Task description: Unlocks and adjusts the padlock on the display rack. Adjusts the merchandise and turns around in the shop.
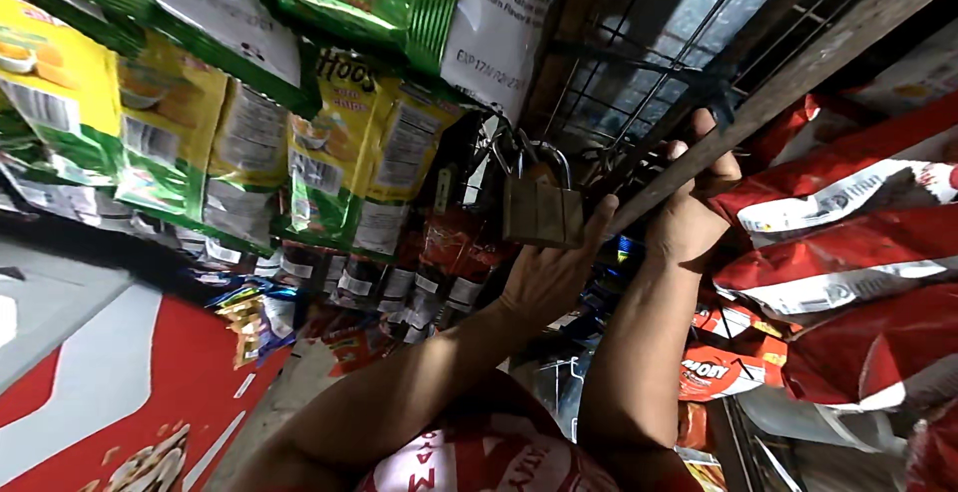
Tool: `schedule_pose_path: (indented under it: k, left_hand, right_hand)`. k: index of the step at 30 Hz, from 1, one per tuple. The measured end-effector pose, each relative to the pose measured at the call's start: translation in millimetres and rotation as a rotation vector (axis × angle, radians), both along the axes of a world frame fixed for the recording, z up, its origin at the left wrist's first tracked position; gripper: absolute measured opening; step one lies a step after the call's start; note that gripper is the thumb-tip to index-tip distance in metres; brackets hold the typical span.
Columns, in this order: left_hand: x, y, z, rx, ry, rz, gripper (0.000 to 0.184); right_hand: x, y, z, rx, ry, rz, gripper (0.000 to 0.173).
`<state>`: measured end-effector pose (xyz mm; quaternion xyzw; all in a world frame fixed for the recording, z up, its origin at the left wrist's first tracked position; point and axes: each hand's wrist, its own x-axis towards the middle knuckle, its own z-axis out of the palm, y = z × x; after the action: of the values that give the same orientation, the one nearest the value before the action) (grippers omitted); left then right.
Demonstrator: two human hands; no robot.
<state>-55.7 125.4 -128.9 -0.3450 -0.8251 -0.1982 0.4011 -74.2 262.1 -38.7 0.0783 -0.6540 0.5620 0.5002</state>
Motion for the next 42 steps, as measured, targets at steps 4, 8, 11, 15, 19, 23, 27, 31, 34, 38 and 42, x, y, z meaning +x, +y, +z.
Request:
schedule_pose_path:
  k: [4,8,11,15,19,23,27,31,34,38,42]
  left_hand:
    - [-3,2,1,0.042,-0.051,-0.01,0.077]
    - [-7,3,-3,0.097,-0.021,-0.028,0.072]
    - [-9,2,-4,0.086,0.038,-0.056,0.07]
    - [-10,0,-1,0.077,0.061,-0.082,0.064]
    - [-9,0,3,0.093,0.005,-0.063,0.068]
    - [-12,0,4,0.098,-0.034,-0.054,0.072]
    - [-16,-1,5,0.064,-0.098,-0.061,0.074]
    - [-15,-1,3,0.073,-0.087,-0.049,0.076]
    - [-9,-2,4,0.074,-0.099,-0.073,0.08]
    - [-6,-1,7,0.094,-0.076,-0.036,0.073]
    - [-8,-2,6,0.077,-0.039,-0.02,0.069]
  right_hand:
    - [-2,8,-3,0.016,0.04,0.105,0.034]
    - [-2,10,-2,0.085,0.034,-0.013,0.029]
    - [-4,9,-2,0.123,0.042,-0.116,0.023]
    - [-9,5,1,0.119,0.099,-0.124,0.012]
    - [-20,17,-4,0.125,0.185,-0.018,0.015]
    - [-21,18,-4,0.079,0.132,-0.057,0.016]
    - [-27,16,-2,0.041,0.179,-0.031,0.013]
    - [-20,10,9,-0.026,0.009,0.001,0.016]
    - [-32,40,-8,0.13,0.149,0.147,0.016]
    - [-31,17,16,0.11,0.012,-0.023,0.012]
    - [-45,30,14,0.21,-0.019,-0.059,0.002]
